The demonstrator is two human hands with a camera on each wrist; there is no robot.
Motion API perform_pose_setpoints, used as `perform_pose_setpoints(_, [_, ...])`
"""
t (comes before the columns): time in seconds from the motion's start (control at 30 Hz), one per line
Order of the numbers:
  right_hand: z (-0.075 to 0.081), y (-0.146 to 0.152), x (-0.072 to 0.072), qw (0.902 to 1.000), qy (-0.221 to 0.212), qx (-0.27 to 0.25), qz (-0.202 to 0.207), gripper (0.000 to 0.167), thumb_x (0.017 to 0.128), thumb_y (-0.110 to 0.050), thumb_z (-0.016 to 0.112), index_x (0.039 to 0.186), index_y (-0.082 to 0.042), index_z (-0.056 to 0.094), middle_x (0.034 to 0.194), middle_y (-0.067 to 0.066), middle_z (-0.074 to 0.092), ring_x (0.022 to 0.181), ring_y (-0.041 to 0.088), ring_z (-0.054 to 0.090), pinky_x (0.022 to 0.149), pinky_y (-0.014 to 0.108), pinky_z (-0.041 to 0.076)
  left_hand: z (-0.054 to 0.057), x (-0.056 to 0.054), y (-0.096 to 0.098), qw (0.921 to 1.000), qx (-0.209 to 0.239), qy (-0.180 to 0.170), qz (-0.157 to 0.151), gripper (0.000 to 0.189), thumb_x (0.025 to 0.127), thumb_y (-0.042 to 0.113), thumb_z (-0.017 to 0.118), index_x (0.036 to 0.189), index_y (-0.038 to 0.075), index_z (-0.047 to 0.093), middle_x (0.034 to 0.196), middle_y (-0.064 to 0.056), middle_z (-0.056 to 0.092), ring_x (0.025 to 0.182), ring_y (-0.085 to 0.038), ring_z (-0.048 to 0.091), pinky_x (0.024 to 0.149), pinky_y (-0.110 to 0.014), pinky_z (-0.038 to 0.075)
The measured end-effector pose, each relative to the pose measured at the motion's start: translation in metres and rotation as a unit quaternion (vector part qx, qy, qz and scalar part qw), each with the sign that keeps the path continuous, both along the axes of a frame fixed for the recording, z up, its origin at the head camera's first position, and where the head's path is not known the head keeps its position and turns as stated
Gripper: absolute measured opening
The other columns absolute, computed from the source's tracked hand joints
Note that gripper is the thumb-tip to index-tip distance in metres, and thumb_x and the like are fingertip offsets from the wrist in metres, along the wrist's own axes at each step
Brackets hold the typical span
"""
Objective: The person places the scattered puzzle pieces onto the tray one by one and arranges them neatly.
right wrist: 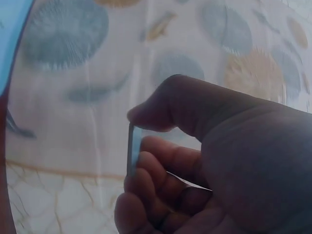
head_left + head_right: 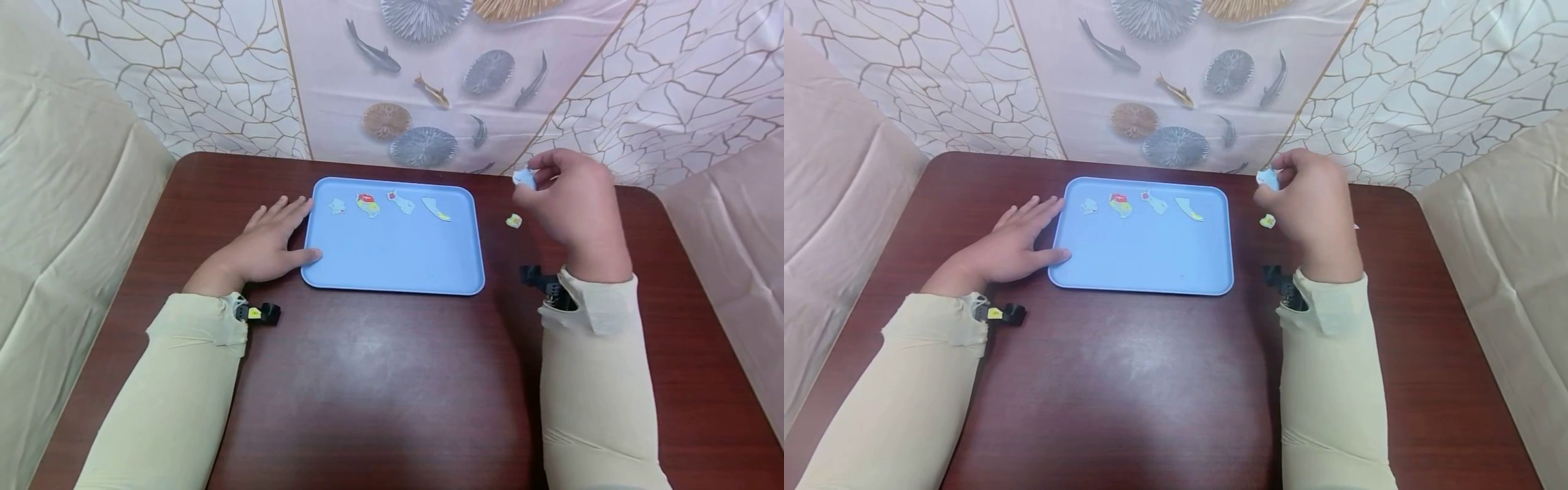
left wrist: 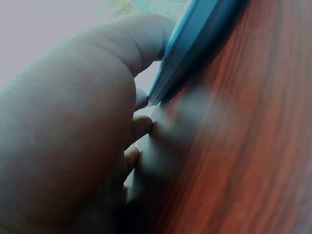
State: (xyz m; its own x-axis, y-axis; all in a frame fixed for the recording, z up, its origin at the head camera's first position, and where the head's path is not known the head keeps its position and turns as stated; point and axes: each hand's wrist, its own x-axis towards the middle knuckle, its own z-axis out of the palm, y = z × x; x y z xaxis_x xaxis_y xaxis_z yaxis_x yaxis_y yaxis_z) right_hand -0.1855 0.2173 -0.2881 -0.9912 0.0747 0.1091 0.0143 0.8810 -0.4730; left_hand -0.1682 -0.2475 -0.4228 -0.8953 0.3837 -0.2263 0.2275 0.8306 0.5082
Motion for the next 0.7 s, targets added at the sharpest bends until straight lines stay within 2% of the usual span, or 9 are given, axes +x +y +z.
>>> perform_pose_setpoints(0.17, [-0.008, -0.013, -0.002, 0.9996, 0.004, -0.004, 0.027, 0.039, 0.096, -0.025, 0.074, 0.132, -0.009, 0.077, 0.118, 0.015, 0.082, 0.099, 0.022, 0.073, 0.083, 0.031, 0.051, 0.0, 0.0, 0.0, 1.0, 0.0, 0.0, -0.001, 0.101, 0.109, 0.057, 0.065, 0.183, 0.022, 0.007, 0.192, -0.009, 0.008, 0.178, -0.039, -0.004, 0.141, -0.066, -0.005])
perform_pose_setpoints(0.4, [-0.012, -0.025, -0.001, 0.9988, 0.004, 0.002, 0.048, 0.037, 0.099, -0.028, 0.076, 0.129, -0.007, 0.078, 0.118, 0.017, 0.08, 0.104, 0.03, 0.073, 0.094, 0.047, 0.055, 0.0, 0.0, 0.0, 1.0, 0.003, -0.003, -0.001, 0.101, 0.109, 0.058, 0.065, 0.183, 0.022, 0.007, 0.192, -0.008, 0.008, 0.179, -0.038, -0.005, 0.141, -0.065, -0.006])
perform_pose_setpoints(0.7, [-0.017, -0.038, -0.002, 0.9977, 0.005, -0.003, 0.067, 0.035, 0.098, -0.027, 0.078, 0.125, -0.005, 0.078, 0.118, 0.016, 0.079, 0.106, 0.029, 0.071, 0.098, 0.05, 0.057, 0.0, 0.0, -0.001, 1.0, 0.0, -0.002, 0.0, 0.101, 0.109, 0.058, 0.065, 0.183, 0.022, 0.007, 0.192, -0.009, 0.008, 0.179, -0.038, -0.004, 0.141, -0.065, -0.006])
